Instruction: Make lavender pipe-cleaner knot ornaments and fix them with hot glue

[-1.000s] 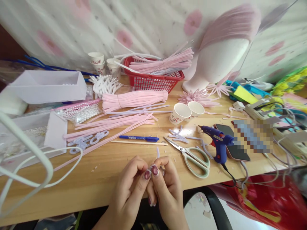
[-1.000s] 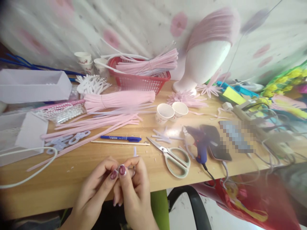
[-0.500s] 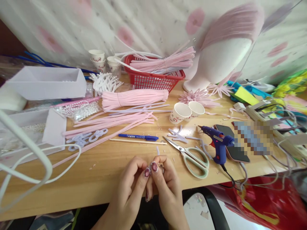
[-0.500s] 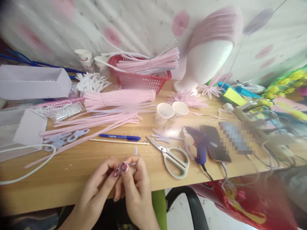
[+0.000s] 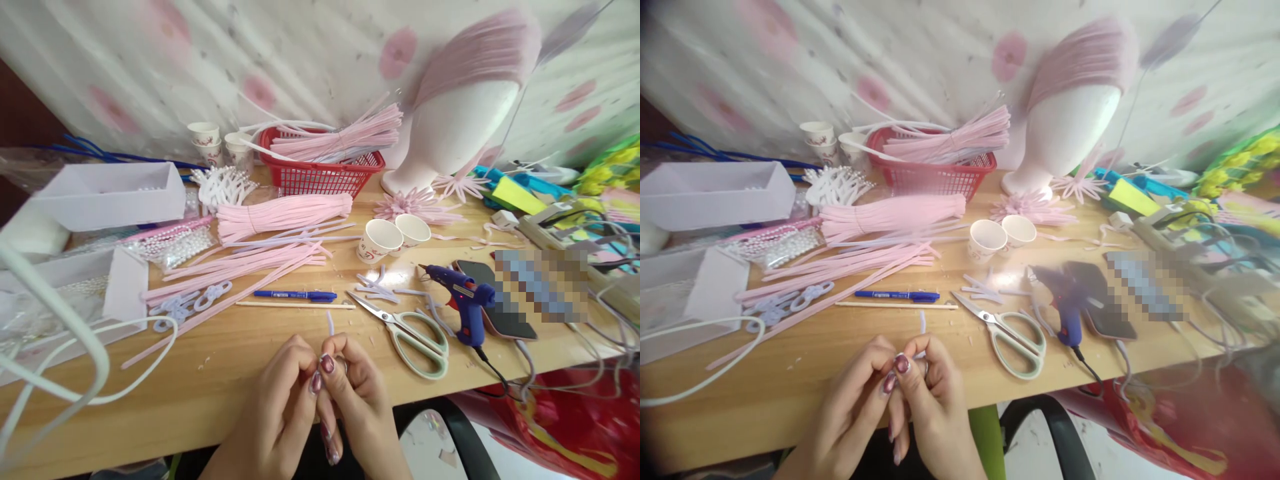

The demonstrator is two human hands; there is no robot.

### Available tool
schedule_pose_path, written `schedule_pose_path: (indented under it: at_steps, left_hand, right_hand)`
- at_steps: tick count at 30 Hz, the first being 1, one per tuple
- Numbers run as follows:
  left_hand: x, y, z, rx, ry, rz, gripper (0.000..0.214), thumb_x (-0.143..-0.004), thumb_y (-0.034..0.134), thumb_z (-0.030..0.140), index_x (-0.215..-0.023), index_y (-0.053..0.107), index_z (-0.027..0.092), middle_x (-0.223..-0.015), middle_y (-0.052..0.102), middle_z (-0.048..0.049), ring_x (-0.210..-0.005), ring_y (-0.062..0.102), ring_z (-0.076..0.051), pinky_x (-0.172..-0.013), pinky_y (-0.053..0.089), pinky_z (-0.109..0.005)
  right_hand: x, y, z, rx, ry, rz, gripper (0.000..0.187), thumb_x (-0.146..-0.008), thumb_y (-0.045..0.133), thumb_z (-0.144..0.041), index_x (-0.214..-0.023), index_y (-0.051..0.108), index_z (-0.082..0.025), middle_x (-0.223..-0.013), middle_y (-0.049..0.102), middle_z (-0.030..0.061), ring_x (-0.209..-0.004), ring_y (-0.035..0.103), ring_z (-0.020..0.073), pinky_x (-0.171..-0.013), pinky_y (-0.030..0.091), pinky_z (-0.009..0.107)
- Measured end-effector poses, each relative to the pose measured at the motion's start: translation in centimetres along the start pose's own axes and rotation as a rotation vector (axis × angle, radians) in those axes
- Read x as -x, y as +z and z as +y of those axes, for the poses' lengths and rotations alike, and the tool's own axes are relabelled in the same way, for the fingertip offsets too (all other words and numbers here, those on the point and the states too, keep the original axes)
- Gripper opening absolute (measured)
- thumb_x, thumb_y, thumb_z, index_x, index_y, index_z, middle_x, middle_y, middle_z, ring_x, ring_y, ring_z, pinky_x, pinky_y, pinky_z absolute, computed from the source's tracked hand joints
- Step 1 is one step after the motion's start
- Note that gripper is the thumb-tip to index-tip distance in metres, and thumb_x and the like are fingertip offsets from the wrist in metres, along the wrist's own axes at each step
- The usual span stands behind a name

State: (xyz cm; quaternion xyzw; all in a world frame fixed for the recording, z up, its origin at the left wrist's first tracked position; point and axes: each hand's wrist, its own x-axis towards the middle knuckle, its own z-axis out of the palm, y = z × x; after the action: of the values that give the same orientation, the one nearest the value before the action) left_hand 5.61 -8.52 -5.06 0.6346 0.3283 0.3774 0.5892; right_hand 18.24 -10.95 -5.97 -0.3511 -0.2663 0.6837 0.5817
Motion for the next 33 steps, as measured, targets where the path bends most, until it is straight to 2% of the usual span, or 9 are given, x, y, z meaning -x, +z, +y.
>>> schedule_pose_path:
  at_steps: [3, 5, 11, 17, 19, 22, 26, 29, 33]
  left_hand:
    - [0.2, 0.5, -0.3, 0.044, 0.021, 0.069, 0.025, -0.108, 0.041, 0.034, -0.09, 0.054, 0.023, -0.071, 0.056, 0.0047, -0.054, 0.058, -0.01, -0.066, 0.048, -0.026]
    - [0.3, 0.7, -0.7, 0.02, 0.032, 0.15, 0.025, -0.107, 0.046, 0.033, -0.087, 0.056, 0.022, -0.073, 0.057, 0.003, -0.061, 0.059, -0.011, -0.07, 0.048, -0.026]
    - [-0.5, 1.7, -0.9, 0.287, -0.136, 0.244, 0.029, -0.101, 0.057, 0.047, -0.087, 0.058, 0.021, -0.068, 0.056, 0.0047, -0.057, 0.058, -0.011, -0.062, 0.047, -0.024]
    - [-1.9, 1.8, -0.1, 0.454, -0.381, 0.379, 0.045, -0.074, 0.084, 0.056, -0.075, 0.06, 0.018, -0.064, 0.058, 0.0045, -0.054, 0.056, -0.01, -0.053, 0.046, -0.02]
    - [-2.2, 1.6, -0.1, 0.45, -0.392, 0.422, 0.046, -0.069, 0.088, 0.055, -0.073, 0.063, 0.017, -0.068, 0.059, 0.0028, -0.059, 0.057, -0.011, -0.055, 0.048, -0.02]
    - [-2.3, 1.5, -0.3, 0.38, -0.321, 0.43, 0.041, -0.074, 0.084, 0.054, -0.073, 0.066, 0.017, -0.072, 0.057, 0.0023, -0.06, 0.054, -0.011, -0.054, 0.047, -0.021]
    - [-1.8, 1.5, -0.6, 0.208, -0.186, 0.421, 0.034, -0.089, 0.072, 0.05, -0.076, 0.065, 0.02, -0.073, 0.053, 0.0025, -0.059, 0.05, -0.011, -0.055, 0.042, -0.022]
    - [-1.5, 1.1, -0.4, 0.065, -0.105, 0.368, 0.029, -0.096, 0.064, 0.044, -0.078, 0.062, 0.021, -0.074, 0.052, 0.0018, -0.065, 0.05, -0.013, -0.062, 0.041, -0.023]
    - [-1.4, 0.1, 0.4, -0.089, -0.125, 0.228, 0.027, -0.1, 0.056, 0.041, -0.08, 0.058, 0.023, -0.076, 0.051, 0.0016, -0.067, 0.049, -0.015, -0.063, 0.039, -0.025]
  right_hand:
    - [-0.2, 0.4, 0.7, -0.038, -0.064, 0.026, 0.025, -0.101, 0.061, -0.042, -0.089, 0.052, -0.021, -0.04, 0.049, -0.0128, -0.026, 0.03, 0.0008, -0.031, 0.027, 0.007]
    - [-0.5, 0.2, 1.1, -0.036, -0.105, 0.039, 0.025, -0.101, 0.06, -0.041, -0.089, 0.052, -0.022, -0.039, 0.046, -0.0134, -0.026, 0.027, 0.0005, -0.031, 0.025, 0.007]
    - [-1.2, -0.6, 0.5, 0.103, -0.136, 0.103, 0.029, -0.1, 0.061, -0.048, -0.091, 0.051, -0.022, -0.042, 0.045, -0.0136, -0.031, 0.028, 0.0012, -0.036, 0.025, 0.009]
    - [-1.0, 0.6, 0.3, 0.256, -0.111, 0.304, 0.046, -0.091, 0.063, -0.066, -0.089, 0.05, -0.022, -0.049, 0.036, -0.0144, -0.04, 0.021, 0.0028, -0.041, 0.017, 0.015]
    - [-1.0, 0.7, 0.5, 0.264, -0.108, 0.319, 0.046, -0.09, 0.062, -0.067, -0.089, 0.05, -0.022, -0.05, 0.035, -0.0139, -0.041, 0.02, 0.0038, -0.042, 0.014, 0.017]
    - [-1.1, 0.5, 0.9, 0.246, -0.1, 0.317, 0.042, -0.093, 0.062, -0.063, -0.088, 0.051, -0.023, -0.05, 0.036, -0.0129, -0.041, 0.023, 0.0051, -0.043, 0.014, 0.02]
    - [-1.0, 0.2, 0.8, 0.257, -0.112, 0.305, 0.038, -0.095, 0.061, -0.06, -0.086, 0.052, -0.024, -0.053, 0.041, -0.01, -0.045, 0.033, 0.0084, -0.047, 0.023, 0.022]
    - [-0.9, -0.1, 0.2, 0.395, -0.193, 0.297, 0.038, -0.094, 0.062, -0.06, -0.085, 0.057, -0.023, -0.064, 0.05, -0.0049, -0.056, 0.042, 0.0119, -0.054, 0.032, 0.025]
    - [-0.9, -0.5, -0.2, 0.618, -0.282, 0.282, 0.038, -0.099, 0.055, -0.056, -0.082, 0.059, -0.023, -0.072, 0.053, -0.0017, -0.064, 0.047, 0.0148, -0.062, 0.038, 0.027]
